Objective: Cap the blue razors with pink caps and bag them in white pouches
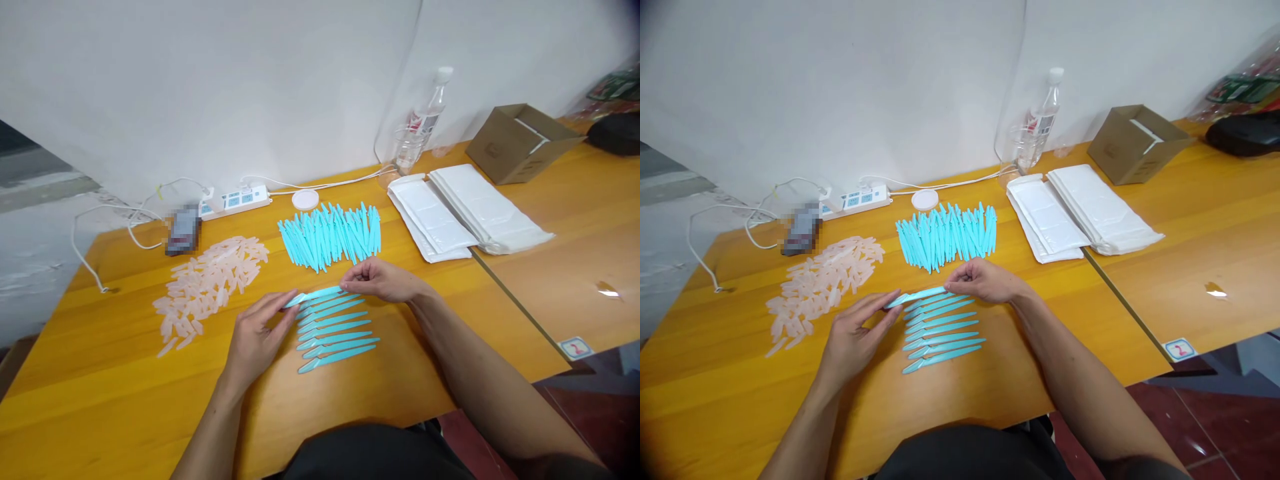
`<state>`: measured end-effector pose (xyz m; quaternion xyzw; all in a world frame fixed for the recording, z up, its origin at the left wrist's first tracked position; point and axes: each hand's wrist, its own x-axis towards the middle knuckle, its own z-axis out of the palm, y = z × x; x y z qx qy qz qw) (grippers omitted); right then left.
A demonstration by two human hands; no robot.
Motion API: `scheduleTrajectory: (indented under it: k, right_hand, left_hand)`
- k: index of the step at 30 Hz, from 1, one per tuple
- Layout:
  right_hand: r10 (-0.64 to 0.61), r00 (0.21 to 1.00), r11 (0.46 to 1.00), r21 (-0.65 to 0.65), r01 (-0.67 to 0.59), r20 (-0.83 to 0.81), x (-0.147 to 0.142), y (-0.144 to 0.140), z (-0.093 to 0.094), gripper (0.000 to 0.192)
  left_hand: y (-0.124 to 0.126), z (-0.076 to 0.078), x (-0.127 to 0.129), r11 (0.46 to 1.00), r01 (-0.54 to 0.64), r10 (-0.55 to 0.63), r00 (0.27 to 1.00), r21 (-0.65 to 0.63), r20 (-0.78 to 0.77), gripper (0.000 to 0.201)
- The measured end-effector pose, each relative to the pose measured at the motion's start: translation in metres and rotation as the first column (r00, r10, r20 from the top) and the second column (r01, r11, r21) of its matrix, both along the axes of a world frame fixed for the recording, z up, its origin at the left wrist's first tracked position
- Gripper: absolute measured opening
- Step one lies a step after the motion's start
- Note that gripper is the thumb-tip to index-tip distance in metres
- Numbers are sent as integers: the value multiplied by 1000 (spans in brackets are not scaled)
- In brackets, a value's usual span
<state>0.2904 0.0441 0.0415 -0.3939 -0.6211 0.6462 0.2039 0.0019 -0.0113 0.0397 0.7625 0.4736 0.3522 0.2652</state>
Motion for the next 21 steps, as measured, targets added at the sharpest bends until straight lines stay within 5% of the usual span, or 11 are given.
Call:
scheduleTrajectory:
  k: [5, 10, 13, 16, 21]
  right_hand:
    - [222, 971, 975, 6, -223, 86, 11, -2, 5, 48]
    - [-102, 985, 984, 161, 78, 142, 16, 6, 0, 53]
    - [-260, 948, 954, 202, 223, 183, 15, 10, -5, 54]
    - [-298, 928, 943, 217, 251, 222, 15, 10, -9, 53]
    - [-305, 912, 942, 231, 245, 275, 15, 10, -13, 50]
  left_hand:
    - [-43, 10, -3, 995, 100, -96, 977, 12, -193, 23]
    - [-97, -10, 7, 969, 104, -24, 943, 225, -333, 25]
    - [-109, -19, 14, 960, 26, 67, 946, 279, -318, 25]
    - [-104, -18, 17, 967, -29, 99, 959, 255, -266, 24]
    - [-92, -13, 17, 981, 40, 13, 963, 192, -270, 12]
